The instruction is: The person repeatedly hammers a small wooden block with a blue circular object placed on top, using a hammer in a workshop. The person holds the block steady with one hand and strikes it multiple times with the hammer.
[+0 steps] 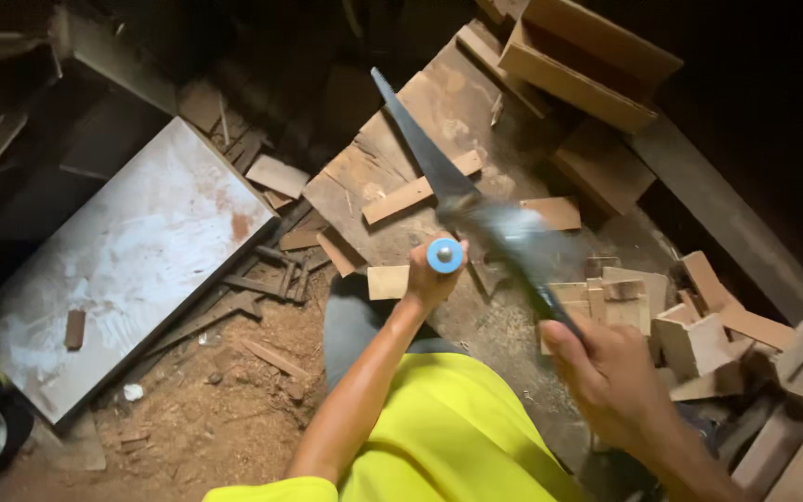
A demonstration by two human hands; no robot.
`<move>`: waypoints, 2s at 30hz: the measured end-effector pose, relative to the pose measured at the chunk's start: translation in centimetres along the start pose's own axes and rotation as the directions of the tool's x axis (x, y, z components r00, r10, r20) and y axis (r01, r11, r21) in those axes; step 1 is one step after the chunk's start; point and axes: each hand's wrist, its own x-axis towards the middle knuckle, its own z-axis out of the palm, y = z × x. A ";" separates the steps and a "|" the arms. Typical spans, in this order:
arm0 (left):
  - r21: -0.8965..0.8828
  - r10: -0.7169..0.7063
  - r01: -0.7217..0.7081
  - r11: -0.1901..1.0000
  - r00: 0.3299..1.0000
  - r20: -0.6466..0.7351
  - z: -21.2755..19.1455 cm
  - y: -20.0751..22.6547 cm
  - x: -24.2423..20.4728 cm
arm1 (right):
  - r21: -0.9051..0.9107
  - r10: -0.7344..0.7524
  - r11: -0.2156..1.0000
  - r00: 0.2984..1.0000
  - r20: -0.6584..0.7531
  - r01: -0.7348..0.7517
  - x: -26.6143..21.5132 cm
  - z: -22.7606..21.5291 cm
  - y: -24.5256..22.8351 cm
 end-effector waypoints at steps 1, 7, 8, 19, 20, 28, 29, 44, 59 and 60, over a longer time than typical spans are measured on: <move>-0.005 -0.011 0.011 1.000 1.000 -0.004 -0.1 -0.1 -0.1 | 0.097 -0.143 0.984 0.987 -0.080 0.150 -0.1 0.6 -0.2; -0.077 0.083 -0.082 0.994 0.997 0.005 0.3 -0.6 0.0 | -0.343 0.238 0.924 0.956 0.170 -0.169 1.8 0.9 -1.2; -0.079 0.130 -0.129 0.989 0.991 0.016 0.6 -0.7 -0.2 | -0.375 0.202 0.917 0.967 0.152 -0.133 1.4 0.4 -0.7; -0.039 0.154 -0.153 0.987 0.988 0.013 0.1 -0.6 0.1 | -0.211 0.340 0.925 0.937 0.086 -0.316 0.4 0.5 0.7; -0.055 0.123 -0.122 0.991 0.992 0.029 0.3 -0.7 0.7 | -0.230 0.234 0.948 0.972 0.038 -0.219 0.8 -0.2 1.0; -0.073 0.124 -0.122 0.990 0.992 0.028 -1.5 -0.6 -0.3 | -0.184 0.022 0.983 1.000 0.009 -0.020 2.7 3.3 5.6; -0.087 0.084 -0.081 0.993 0.996 0.031 -0.8 -0.7 -0.4 | -0.204 0.173 0.965 0.984 0.033 -0.163 3.0 3.0 6.6; -0.165 -0.134 0.104 0.981 0.974 -0.184 -1.4 -0.8 2.4 | -0.120 0.538 0.842 0.800 0.266 -0.526 6.1 8.8 14.9; -0.364 -0.292 0.185 0.913 0.918 -0.268 -8.9 0.2 -1.2 | -0.340 0.465 0.872 0.815 0.347 -0.353 7.2 10.7 16.9; -0.356 -0.310 0.194 0.914 0.902 -0.302 -8.9 0.1 -1.3 | -0.323 0.445 0.882 0.830 0.337 -0.343 7.3 10.6 16.9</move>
